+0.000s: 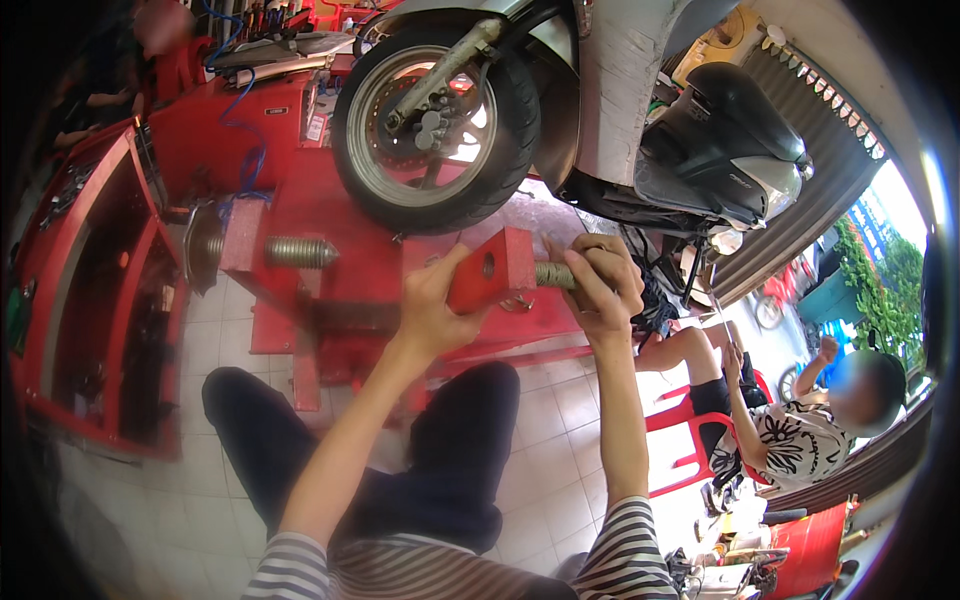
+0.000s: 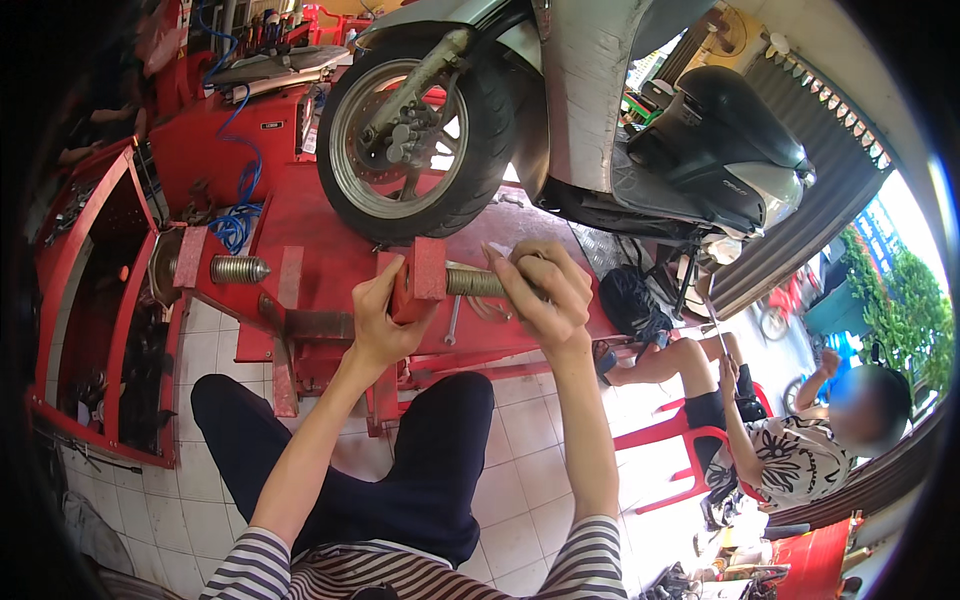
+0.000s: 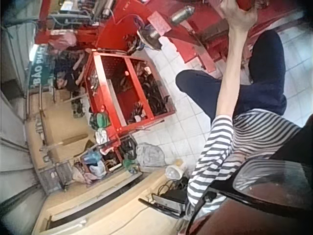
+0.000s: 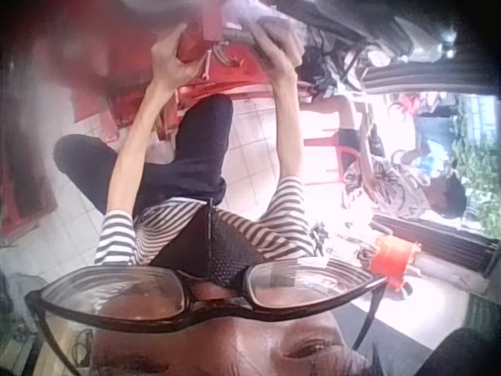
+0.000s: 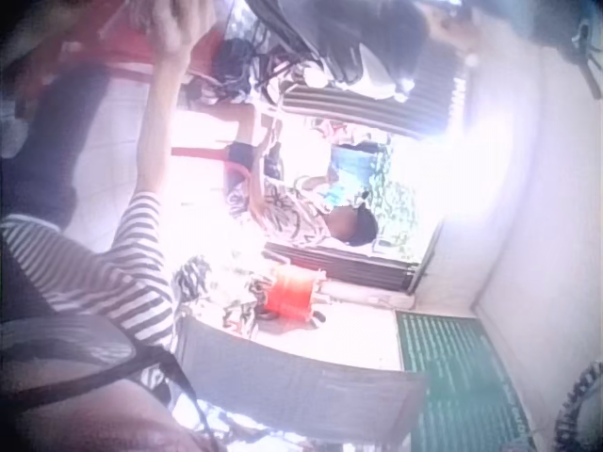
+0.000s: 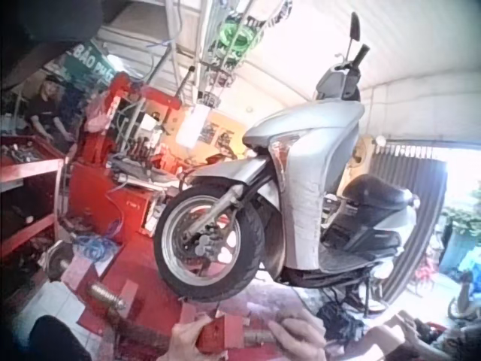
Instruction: The person removes long bolts and metal spacers from a red metal motorcycle stand by hand while sitting on the floor of a service bay.
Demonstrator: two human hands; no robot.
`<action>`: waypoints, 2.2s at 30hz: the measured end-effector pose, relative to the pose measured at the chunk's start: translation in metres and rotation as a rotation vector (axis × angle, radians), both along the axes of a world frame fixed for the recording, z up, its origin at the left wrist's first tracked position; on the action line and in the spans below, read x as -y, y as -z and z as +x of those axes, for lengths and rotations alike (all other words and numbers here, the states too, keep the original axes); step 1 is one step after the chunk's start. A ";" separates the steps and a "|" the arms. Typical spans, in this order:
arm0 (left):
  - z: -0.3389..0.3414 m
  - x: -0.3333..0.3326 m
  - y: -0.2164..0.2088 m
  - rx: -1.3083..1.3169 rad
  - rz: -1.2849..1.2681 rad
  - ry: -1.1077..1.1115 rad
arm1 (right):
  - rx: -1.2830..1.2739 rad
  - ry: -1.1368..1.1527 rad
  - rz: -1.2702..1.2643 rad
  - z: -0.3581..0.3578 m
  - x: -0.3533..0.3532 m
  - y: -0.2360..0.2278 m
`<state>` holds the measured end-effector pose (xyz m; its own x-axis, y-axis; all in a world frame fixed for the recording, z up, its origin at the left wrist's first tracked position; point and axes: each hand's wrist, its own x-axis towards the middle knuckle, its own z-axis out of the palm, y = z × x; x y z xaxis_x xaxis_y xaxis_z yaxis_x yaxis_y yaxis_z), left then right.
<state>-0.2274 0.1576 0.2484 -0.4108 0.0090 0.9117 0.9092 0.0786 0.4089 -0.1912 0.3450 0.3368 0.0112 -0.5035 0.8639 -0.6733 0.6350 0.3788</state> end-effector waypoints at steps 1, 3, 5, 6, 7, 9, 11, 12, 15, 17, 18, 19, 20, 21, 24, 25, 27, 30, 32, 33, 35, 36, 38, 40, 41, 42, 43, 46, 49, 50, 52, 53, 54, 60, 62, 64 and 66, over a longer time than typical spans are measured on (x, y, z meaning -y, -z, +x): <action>0.002 -0.001 0.000 0.016 -0.008 0.021 | -0.042 0.019 -0.003 0.002 0.001 0.001; 0.002 -0.003 0.001 0.023 0.002 0.048 | 0.039 -0.021 -0.064 0.005 -0.002 0.009; 0.001 -0.003 0.003 -0.006 0.017 0.035 | 0.249 -0.184 -0.323 0.007 0.001 0.027; 0.000 -0.002 0.003 -0.017 0.029 0.025 | 0.400 -0.279 -0.461 0.018 0.019 0.024; -0.001 0.000 0.003 -0.011 0.033 0.018 | 0.556 -0.379 -0.600 0.032 0.042 0.014; 0.001 -0.003 0.001 0.005 0.046 0.047 | 0.899 -0.471 -0.814 0.046 0.040 0.003; 0.001 -0.005 0.002 0.023 0.034 0.023 | 1.361 -0.562 -0.956 0.049 0.021 -0.011; 0.001 -0.003 0.002 0.029 0.024 0.007 | 1.468 -0.505 -0.942 0.051 0.019 -0.020; 0.000 -0.002 0.002 0.006 0.027 -0.002 | 1.641 -0.293 -0.792 0.055 0.013 -0.037; 0.001 -0.002 0.002 0.012 0.019 0.012 | 1.398 -0.135 -0.627 0.053 0.017 -0.034; 0.003 -0.004 0.002 0.017 0.019 0.027 | 1.108 -0.111 -0.483 0.048 0.011 -0.027; 0.005 -0.006 0.002 0.010 0.010 0.026 | 0.819 -0.086 -0.338 0.036 0.001 -0.015; 0.005 -0.004 0.004 0.006 -0.006 0.017 | 0.535 -0.069 -0.196 0.029 0.001 -0.010; 0.006 -0.003 0.005 0.002 -0.022 0.008 | 0.538 -0.078 -0.199 0.028 -0.001 -0.008; 0.007 -0.004 0.005 0.030 -0.021 0.028 | 0.897 -0.270 -0.470 0.042 0.011 -0.005; 0.007 -0.004 0.005 0.024 0.008 0.035 | 1.015 -0.286 -0.527 0.045 0.010 -0.006; 0.004 -0.006 0.001 0.013 0.054 0.068 | 1.243 -0.311 -0.662 0.050 0.005 -0.009; -0.002 -0.004 0.007 0.108 0.018 0.054 | 1.406 -0.453 -0.758 0.049 0.009 -0.017; -0.002 -0.005 0.006 0.121 0.026 0.047 | 1.451 -0.383 -0.683 0.047 0.003 -0.017; -0.002 -0.005 0.005 0.114 0.026 0.051 | 1.492 -0.314 -0.632 0.048 -0.003 -0.023; -0.002 -0.005 0.003 0.112 0.028 0.057 | 1.498 -0.309 -0.599 0.050 -0.007 -0.028; -0.002 -0.005 0.002 0.116 0.031 0.060 | 1.465 -0.373 -0.617 0.050 -0.006 -0.029; -0.002 -0.006 0.001 0.130 0.039 0.067 | 1.252 -0.404 -0.542 0.050 0.000 -0.025; -0.002 -0.008 0.002 0.151 0.052 0.079 | 1.091 -0.398 -0.380 0.041 -0.009 -0.022; -0.003 -0.009 0.002 0.149 0.058 0.080 | 1.040 -0.412 -0.378 0.040 -0.007 -0.022; -0.003 -0.010 0.002 0.148 0.063 0.082 | 1.079 -0.428 -0.447 0.042 -0.006 -0.023; -0.004 -0.012 0.003 0.146 0.068 0.086 | 1.115 -0.445 -0.518 0.042 -0.004 -0.024; -0.011 -0.008 0.016 0.164 0.011 0.037 | 1.405 -0.315 -0.791 0.052 0.003 -0.035; -0.009 -0.005 0.011 0.184 -0.002 0.058 | 1.470 0.003 -0.772 0.060 0.011 -0.050; -0.008 -0.005 0.011 0.186 -0.005 0.060 | 1.473 -0.086 -0.766 0.060 0.007 -0.048; -0.005 -0.007 0.012 0.178 -0.004 0.060 | 1.475 -0.267 -0.748 0.058 -0.005 -0.041; -0.006 -0.008 0.013 0.183 0.000 0.062 | 1.332 -0.274 -0.670 0.057 -0.007 -0.034; -0.008 -0.011 0.016 0.188 0.005 0.063 | 1.188 -0.281 -0.592 0.058 -0.008 -0.025; -0.006 -0.007 0.006 0.263 -0.017 0.059 | 1.154 -0.408 -0.747 0.056 0.002 -0.017; -0.003 -0.008 0.004 0.283 0.003 0.072 | 1.375 -0.299 -0.697 0.058 -0.007 -0.022; -0.001 -0.011 0.013 0.269 0.047 0.092 | 1.424 -0.246 -0.667 0.059 -0.007 -0.025; -0.005 -0.005 0.024 0.166 -0.019 0.086 | 1.380 -0.210 -0.694 0.069 0.003 -0.027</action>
<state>-0.2327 0.1625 0.2249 -0.5524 0.0671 0.8309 0.8331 0.0127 0.5529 -0.1221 0.3420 0.3636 -0.9420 -0.1068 0.3183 -0.3356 0.2702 -0.9024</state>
